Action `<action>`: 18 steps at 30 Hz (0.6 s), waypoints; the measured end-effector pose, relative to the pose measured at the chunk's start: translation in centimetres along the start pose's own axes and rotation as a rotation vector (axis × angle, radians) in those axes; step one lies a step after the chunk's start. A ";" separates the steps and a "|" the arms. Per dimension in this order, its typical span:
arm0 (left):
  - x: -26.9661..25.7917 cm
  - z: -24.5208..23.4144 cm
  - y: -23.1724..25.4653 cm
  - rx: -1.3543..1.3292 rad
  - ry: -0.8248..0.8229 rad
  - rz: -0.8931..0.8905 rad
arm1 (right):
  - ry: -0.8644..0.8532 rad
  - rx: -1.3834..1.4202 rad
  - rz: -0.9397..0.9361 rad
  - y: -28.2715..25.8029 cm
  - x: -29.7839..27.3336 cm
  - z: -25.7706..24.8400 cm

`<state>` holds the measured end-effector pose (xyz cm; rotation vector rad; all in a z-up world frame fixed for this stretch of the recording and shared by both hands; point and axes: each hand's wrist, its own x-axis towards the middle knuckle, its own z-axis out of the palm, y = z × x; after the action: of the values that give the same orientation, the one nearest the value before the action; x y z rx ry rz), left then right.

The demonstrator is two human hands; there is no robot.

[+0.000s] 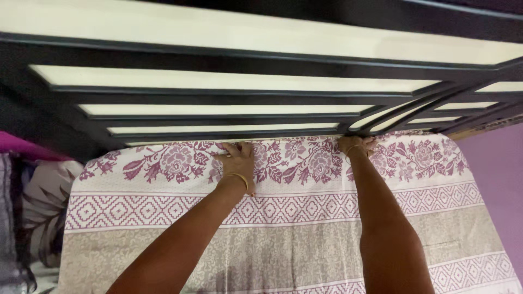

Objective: The person folds a patterned bed sheet on a bed, aligning edges and smoothing the fabric. They then fold a second floral-patterned sheet over the first, tucking and smoothing it along the mattress edges.

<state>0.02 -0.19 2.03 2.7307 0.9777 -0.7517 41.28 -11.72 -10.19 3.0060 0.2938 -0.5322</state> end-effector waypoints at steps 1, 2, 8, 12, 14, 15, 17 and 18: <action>0.2 0.2 0.0 -0.003 -0.008 -0.003 | -0.025 -0.002 -0.008 0.0 -0.3 0.1; 0.5 0.4 0.0 0.008 -0.004 0.017 | -0.008 0.022 0.011 -0.1 -0.5 0.3; 2.5 1.9 1.2 -0.001 0.231 0.178 | 0.066 0.057 0.043 -0.3 -1.0 0.4; 2.7 1.4 2.7 -0.122 0.176 0.153 | 0.101 0.031 0.029 0.1 -1.1 0.7; 2.8 0.7 3.0 -0.141 0.091 0.142 | 0.098 0.045 0.039 -0.1 -1.1 1.1; 2.8 0.2 3.1 -0.113 0.069 0.144 | 0.084 0.069 0.052 -0.2 -0.9 1.1; 2.7 -0.5 3.4 -0.076 0.074 0.126 | 0.073 0.075 0.044 0.2 -0.7 0.8; 2.6 -0.7 3.5 -0.067 0.101 0.106 | 0.076 0.058 0.024 0.5 -0.7 0.7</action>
<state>4.26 -1.29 1.18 2.7596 0.8520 -0.5582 40.47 -12.44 -10.60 3.0862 0.2505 -0.4332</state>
